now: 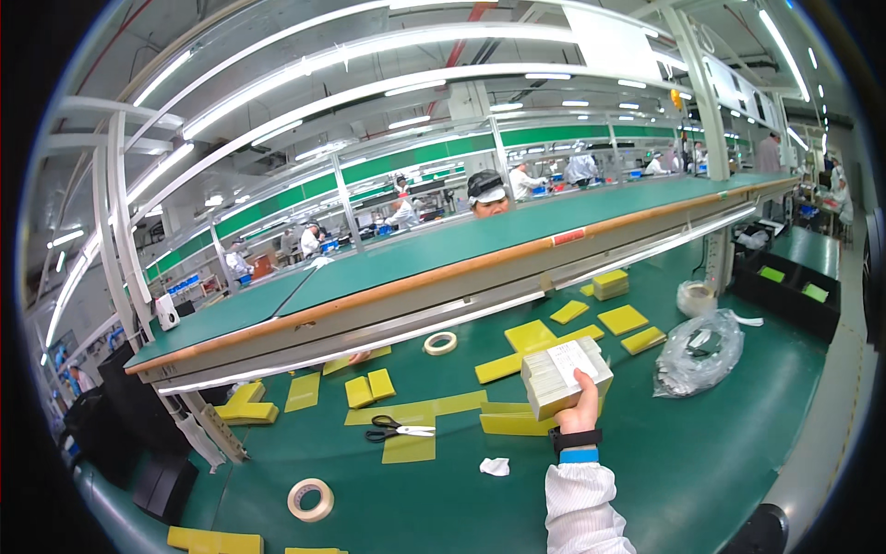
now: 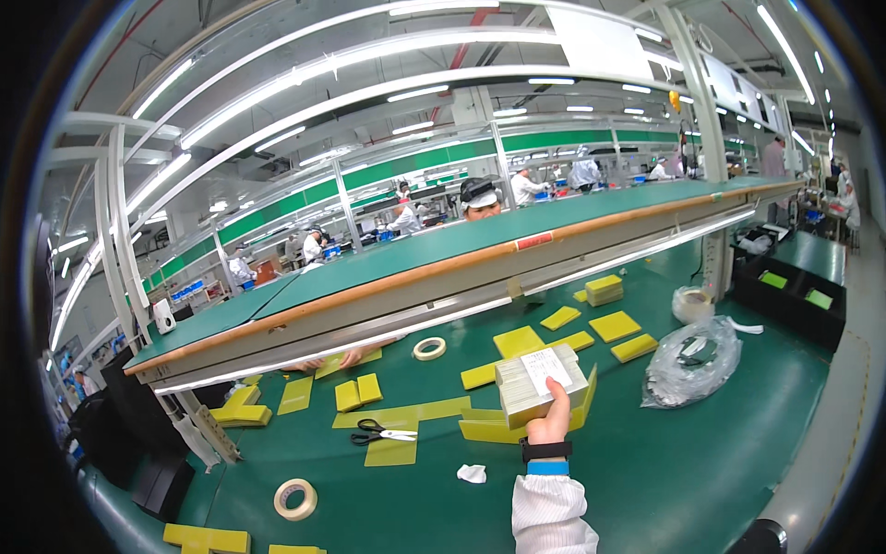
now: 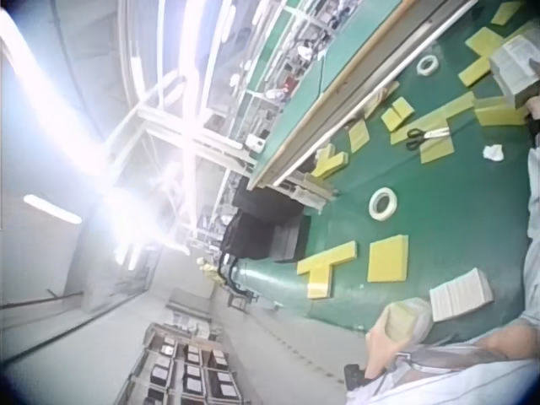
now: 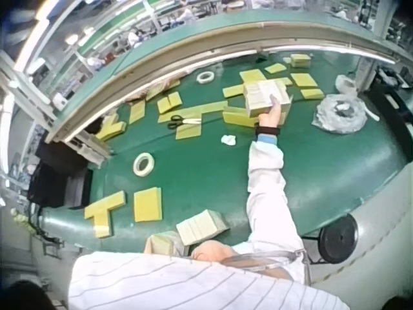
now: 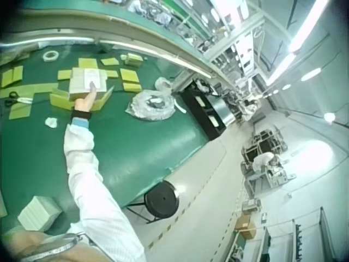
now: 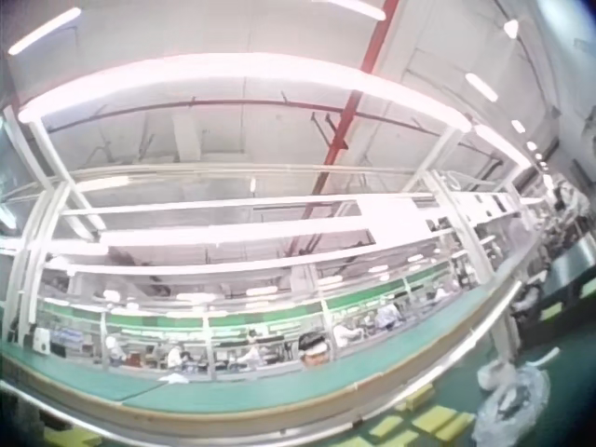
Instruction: The recorder is assembling and organizing stacks of yellow components with labels, using scissors to trim labels.
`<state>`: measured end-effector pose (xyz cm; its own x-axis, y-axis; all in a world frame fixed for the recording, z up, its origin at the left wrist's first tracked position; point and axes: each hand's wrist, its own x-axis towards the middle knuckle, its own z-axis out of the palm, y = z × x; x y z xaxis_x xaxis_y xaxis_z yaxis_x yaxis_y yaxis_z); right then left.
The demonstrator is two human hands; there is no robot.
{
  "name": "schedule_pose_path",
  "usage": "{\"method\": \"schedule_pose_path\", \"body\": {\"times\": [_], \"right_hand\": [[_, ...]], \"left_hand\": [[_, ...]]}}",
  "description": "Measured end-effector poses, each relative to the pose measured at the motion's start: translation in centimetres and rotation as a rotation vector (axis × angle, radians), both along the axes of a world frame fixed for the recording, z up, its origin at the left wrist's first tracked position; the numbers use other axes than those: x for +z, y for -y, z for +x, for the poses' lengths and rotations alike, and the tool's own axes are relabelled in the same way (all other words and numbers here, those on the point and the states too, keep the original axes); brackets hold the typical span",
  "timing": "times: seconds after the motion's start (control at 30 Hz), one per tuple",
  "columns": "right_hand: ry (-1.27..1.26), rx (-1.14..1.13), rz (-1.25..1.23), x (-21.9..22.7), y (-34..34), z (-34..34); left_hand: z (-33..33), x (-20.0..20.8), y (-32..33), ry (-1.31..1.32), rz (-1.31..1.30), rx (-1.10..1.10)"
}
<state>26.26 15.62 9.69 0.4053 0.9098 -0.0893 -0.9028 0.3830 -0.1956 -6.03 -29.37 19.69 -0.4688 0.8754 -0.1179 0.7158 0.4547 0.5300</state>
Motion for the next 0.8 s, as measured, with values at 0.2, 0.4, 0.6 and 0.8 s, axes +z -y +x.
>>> {"method": "schedule_pose_path", "body": {"times": [0.2,0.4,0.6,0.8], "right_hand": [[-0.032,0.081,0.059,-0.3,-2.7,-1.6],[0.039,-0.053,-0.068,-1.9,-3.2,-0.2],[-0.055,-0.011,-0.051,-2.3,-3.4,-2.1],[-0.129,0.05,-0.077,-1.3,-3.8,-2.1]], "left_hand": [[1.2,-1.1,-2.5,-0.022,0.006,0.162],[1.9,-2.0,-5.2,-0.138,-0.09,0.121],[0.5,-3.2,-4.0,-0.105,-0.075,0.129],[2.5,-2.0,-2.4,-0.148,-0.02,0.175]]}}
